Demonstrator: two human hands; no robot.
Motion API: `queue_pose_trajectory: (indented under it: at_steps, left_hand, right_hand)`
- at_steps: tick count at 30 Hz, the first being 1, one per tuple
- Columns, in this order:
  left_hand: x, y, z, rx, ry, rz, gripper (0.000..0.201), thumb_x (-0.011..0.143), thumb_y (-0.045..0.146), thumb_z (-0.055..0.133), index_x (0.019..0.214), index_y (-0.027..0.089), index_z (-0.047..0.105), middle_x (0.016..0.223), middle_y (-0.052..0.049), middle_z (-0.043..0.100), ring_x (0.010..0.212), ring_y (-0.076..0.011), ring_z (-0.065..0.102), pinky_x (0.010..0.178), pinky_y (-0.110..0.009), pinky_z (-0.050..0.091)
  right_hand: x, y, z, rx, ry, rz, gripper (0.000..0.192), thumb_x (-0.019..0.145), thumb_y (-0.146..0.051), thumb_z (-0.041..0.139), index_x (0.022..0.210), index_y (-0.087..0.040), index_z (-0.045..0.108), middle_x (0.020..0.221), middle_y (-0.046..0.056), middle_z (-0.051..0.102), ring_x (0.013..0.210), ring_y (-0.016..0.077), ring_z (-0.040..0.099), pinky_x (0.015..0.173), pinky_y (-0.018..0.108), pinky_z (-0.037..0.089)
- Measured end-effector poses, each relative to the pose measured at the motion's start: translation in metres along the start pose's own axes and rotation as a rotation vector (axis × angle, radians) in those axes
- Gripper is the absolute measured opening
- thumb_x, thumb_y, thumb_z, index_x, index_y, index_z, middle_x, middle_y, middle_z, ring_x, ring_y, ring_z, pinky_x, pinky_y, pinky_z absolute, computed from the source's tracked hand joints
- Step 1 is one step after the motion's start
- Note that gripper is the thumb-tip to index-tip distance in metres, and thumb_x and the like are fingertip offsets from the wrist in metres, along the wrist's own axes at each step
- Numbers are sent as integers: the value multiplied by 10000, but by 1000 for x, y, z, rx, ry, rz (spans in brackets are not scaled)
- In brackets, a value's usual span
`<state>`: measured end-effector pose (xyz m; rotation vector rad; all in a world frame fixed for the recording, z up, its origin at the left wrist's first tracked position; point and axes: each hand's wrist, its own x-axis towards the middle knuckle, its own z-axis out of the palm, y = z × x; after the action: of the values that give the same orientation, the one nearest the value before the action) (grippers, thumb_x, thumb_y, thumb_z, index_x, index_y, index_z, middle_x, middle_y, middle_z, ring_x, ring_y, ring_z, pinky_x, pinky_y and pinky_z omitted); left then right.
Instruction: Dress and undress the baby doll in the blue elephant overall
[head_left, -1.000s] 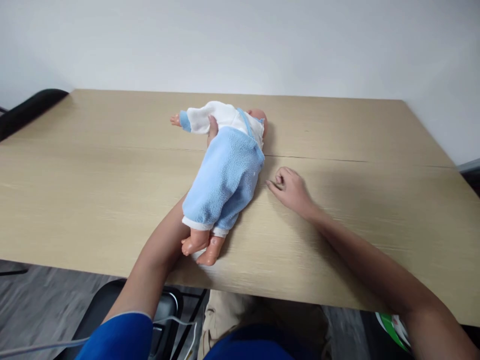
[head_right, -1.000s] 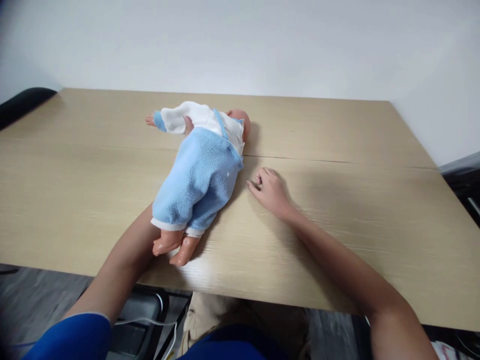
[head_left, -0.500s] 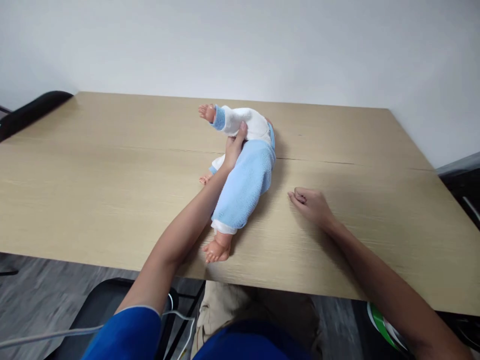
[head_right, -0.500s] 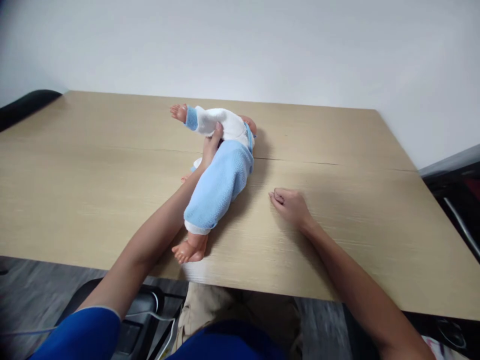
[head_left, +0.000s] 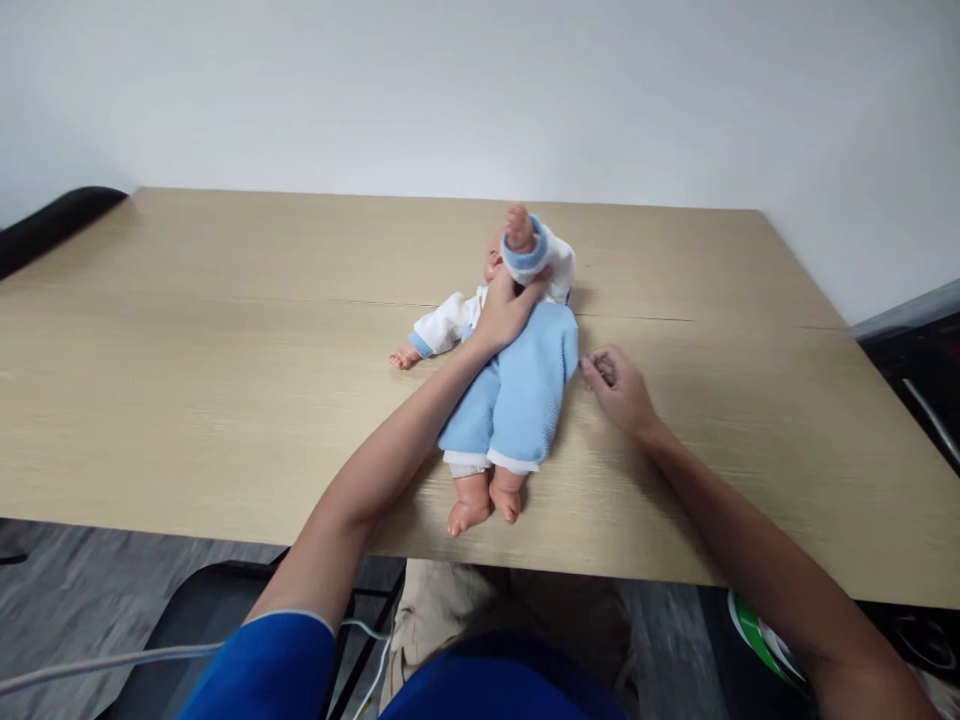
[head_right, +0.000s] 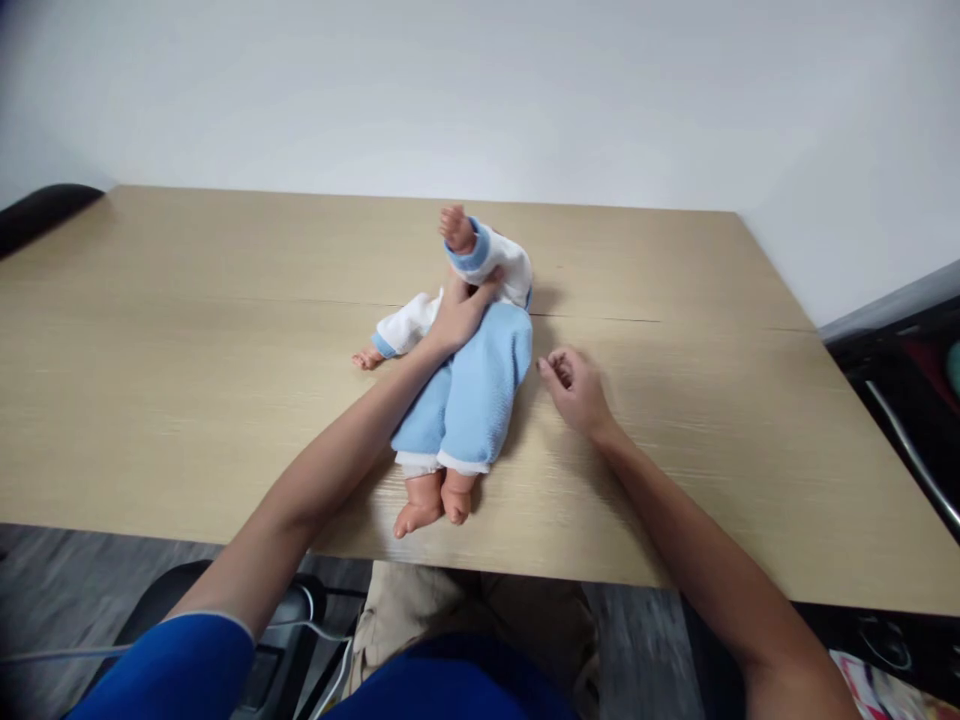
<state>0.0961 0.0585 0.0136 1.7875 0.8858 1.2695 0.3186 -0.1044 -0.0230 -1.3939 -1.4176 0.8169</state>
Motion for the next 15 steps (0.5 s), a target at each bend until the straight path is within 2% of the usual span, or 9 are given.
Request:
queue_pose_trajectory:
  at_steps: [2,4,7,8,10,12,15]
  left_hand:
    - [1,-1,12,116,-77,85,483,1122,550,687,1438,195,770,1608,-191,811,1554,-390,712,1413,-566,482]
    - [1,-1,23,268,-188,163,483,1071,426,717,1488,182,739,1565,-221,799,1524,-419,708,1388,-591,494]
    - [-1,7,36,453,-381,256,619,1007,343,697,1598,158,702,1567,-235,777,1481,-436,698,1360,-610,505]
    - [-2,10,38,475,-431,287,639,1005,331,676,1621,159,695,1593,-232,766,1484,-430,692,1363,-608,503]
    - [-4,18,38,461,-477,349,619,1012,298,633,1613,170,708,1634,-218,749,1503,-404,684,1376,-582,493]
    - [-6,22,27,429,-412,370,520,1037,281,599,1525,190,753,1610,-206,758,1520,-377,680,1386,-552,481]
    - [-6,16,-14,447,-140,245,342,1120,368,584,1342,211,792,1492,-211,798,1509,-380,674,1392,-550,457]
  right_hand:
    - [8,0,-7,283,13,143,573,924,-861,866,1163,-351,759,1030,50,820,833,273,730,713,398,601]
    - [17,0,-20,483,-46,261,720,900,-969,793,1362,-418,775,1267,74,876,1037,330,825,846,482,702]
    - [29,3,-42,616,-177,399,815,925,-1046,636,1328,-360,813,1317,140,894,1133,368,857,927,562,717]
    - [32,4,-47,647,-199,431,798,949,-1024,622,1285,-329,824,1327,165,894,1151,373,860,934,570,712]
    - [35,6,-54,666,-159,448,641,1026,-883,629,1212,-302,827,1354,178,896,1186,366,860,934,564,703]
    - [35,8,-56,636,-83,449,404,1074,-663,648,1132,-298,810,1324,163,907,1209,349,858,918,545,692]
    - [33,7,-50,581,-21,437,197,985,-497,724,1013,-307,768,1196,146,921,1199,353,863,894,524,707]
